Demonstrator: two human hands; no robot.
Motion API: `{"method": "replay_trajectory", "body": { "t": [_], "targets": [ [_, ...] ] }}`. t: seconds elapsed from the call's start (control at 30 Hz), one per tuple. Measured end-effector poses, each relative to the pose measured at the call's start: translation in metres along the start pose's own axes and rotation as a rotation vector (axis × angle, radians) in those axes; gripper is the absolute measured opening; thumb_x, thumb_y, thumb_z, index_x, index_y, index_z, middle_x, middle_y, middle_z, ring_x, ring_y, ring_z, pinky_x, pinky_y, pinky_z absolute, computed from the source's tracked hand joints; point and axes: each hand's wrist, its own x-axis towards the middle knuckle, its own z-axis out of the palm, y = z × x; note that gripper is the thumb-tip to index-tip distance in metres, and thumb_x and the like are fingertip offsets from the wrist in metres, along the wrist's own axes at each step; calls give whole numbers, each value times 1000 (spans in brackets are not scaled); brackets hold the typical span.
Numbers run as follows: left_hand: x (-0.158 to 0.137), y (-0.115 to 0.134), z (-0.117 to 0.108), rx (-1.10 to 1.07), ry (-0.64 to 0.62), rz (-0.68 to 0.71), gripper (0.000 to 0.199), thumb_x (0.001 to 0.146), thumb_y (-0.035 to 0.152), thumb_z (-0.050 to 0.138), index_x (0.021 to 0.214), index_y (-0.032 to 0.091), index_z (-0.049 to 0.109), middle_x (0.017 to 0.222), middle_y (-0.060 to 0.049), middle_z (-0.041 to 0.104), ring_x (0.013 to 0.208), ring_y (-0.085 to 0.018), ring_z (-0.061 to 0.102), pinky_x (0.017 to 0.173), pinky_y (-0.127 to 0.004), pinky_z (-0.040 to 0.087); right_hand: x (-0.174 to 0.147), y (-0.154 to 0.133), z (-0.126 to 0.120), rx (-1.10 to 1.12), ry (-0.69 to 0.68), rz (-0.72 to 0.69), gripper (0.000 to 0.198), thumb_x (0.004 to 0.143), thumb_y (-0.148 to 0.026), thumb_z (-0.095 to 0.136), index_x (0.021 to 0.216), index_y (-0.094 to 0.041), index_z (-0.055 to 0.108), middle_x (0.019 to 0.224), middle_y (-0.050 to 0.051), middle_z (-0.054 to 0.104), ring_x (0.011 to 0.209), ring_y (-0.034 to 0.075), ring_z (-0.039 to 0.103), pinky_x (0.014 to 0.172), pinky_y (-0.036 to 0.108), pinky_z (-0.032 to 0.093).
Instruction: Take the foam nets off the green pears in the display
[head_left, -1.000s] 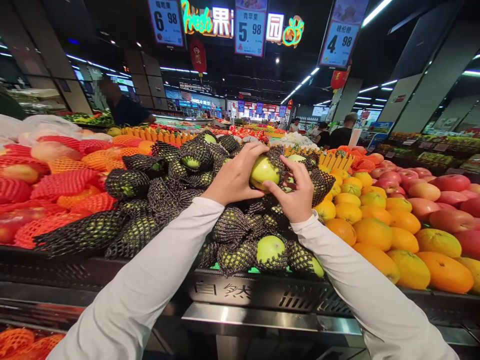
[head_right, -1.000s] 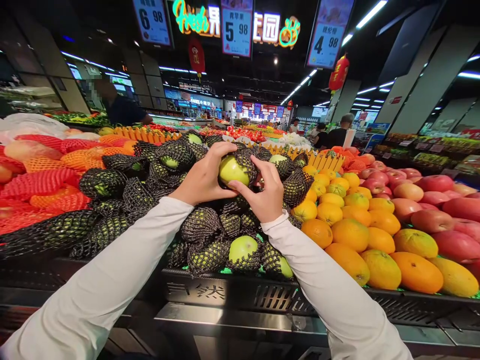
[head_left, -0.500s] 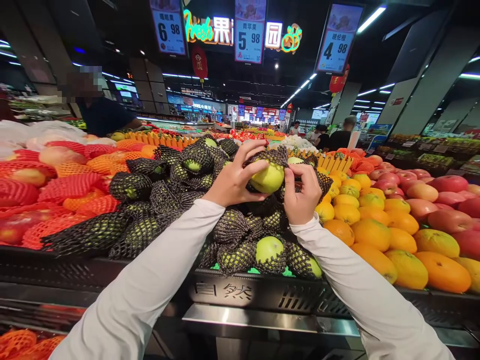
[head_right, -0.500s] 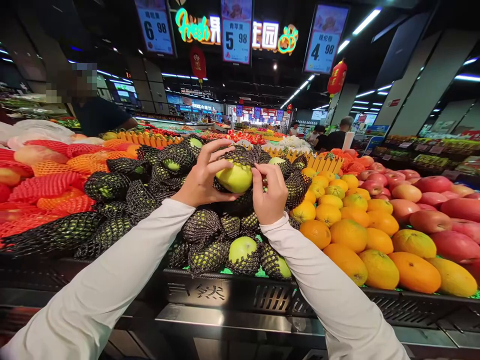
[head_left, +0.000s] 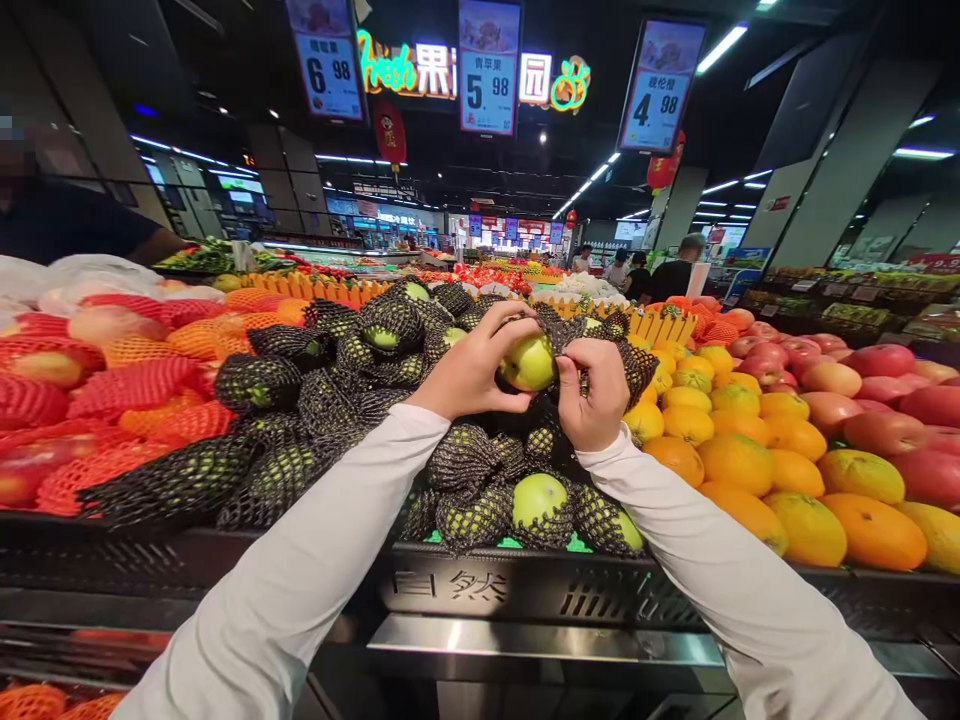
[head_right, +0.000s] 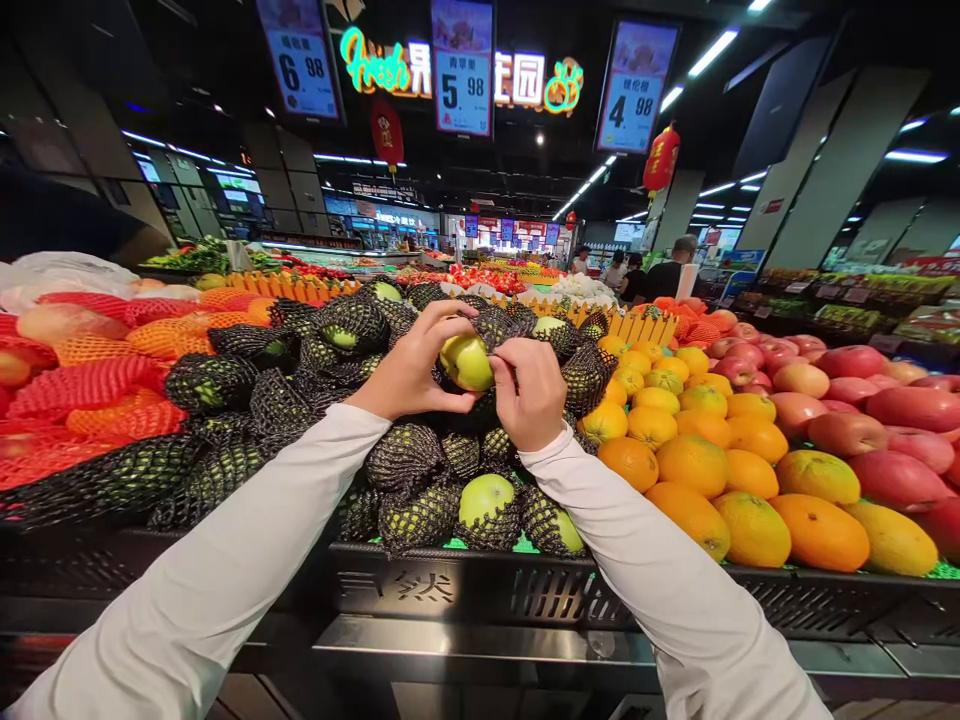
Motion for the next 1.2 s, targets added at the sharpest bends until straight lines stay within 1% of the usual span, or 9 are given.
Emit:
{"method": "replay_trajectory", "body": {
  "t": [0.17,0.27,0.4,0.47,0.53,0.67,0.8,1.0,1.2],
  "targets": [
    [-3,-8,2,41,193,76,96,71,38,83,142,34,19,131,-13,41,123,-33,47,102,-57,45,8,-8,-7,-3,-163,-182,26,87,-19,67,111,-23,61,97,7,62,90,21,60,78,37,53],
    [-4,-5,-1,96,209,49,82,75,35,79,140,35,29,128,-11,38,120,-30,47,101,-55,47,9,-11,-6,7,-138,-163,40,83,-23,72,120,-26,57,106,8,59,99,23,60,86,43,55],
    [-3,-2,-3,61,239,75,69,75,33,78,128,34,34,123,-10,39,117,-29,48,98,-53,48,3,-11,1,81,-81,171,79,74,-43,80,139,-25,37,132,15,47,119,29,53,94,51,53],
    [-3,-2,-2,25,222,84,67,75,32,78,124,31,34,119,-10,40,115,-28,49,98,-53,48,-3,-8,7,181,-172,351,100,68,-53,82,145,-22,26,142,19,39,126,31,50,99,51,52],
    [-2,-2,-1,0,159,46,63,74,28,77,120,28,35,116,-10,42,112,-27,51,96,-51,50,-9,-5,12,274,-286,502,109,63,-58,84,145,-19,24,144,21,41,129,32,50,106,52,47],
    [1,4,-4,-54,33,-61,60,72,20,72,122,23,41,119,-11,46,116,-28,52,100,-50,49,-15,2,17,361,-290,752,95,57,-57,86,132,-19,42,132,16,56,122,32,57,109,55,43],
    [3,11,-10,-89,-29,-73,63,74,13,60,134,23,44,134,-13,47,128,-30,49,110,-50,43,-13,6,17,393,-162,796,81,60,-49,85,124,-20,46,119,11,63,107,26,63,103,47,50],
    [2,5,-6,7,103,-83,39,90,13,51,128,21,57,129,-12,60,123,-24,56,107,-45,46,-15,8,16,288,-190,753,85,56,-35,84,127,-16,43,121,13,62,108,28,63,104,47,47],
    [1,-1,0,10,188,-80,23,100,21,42,106,18,64,110,-10,70,106,-18,65,93,-36,53,-14,9,17,251,-232,783,85,55,-38,84,128,-16,46,120,13,64,108,28,63,104,47,46]
  ]
}}
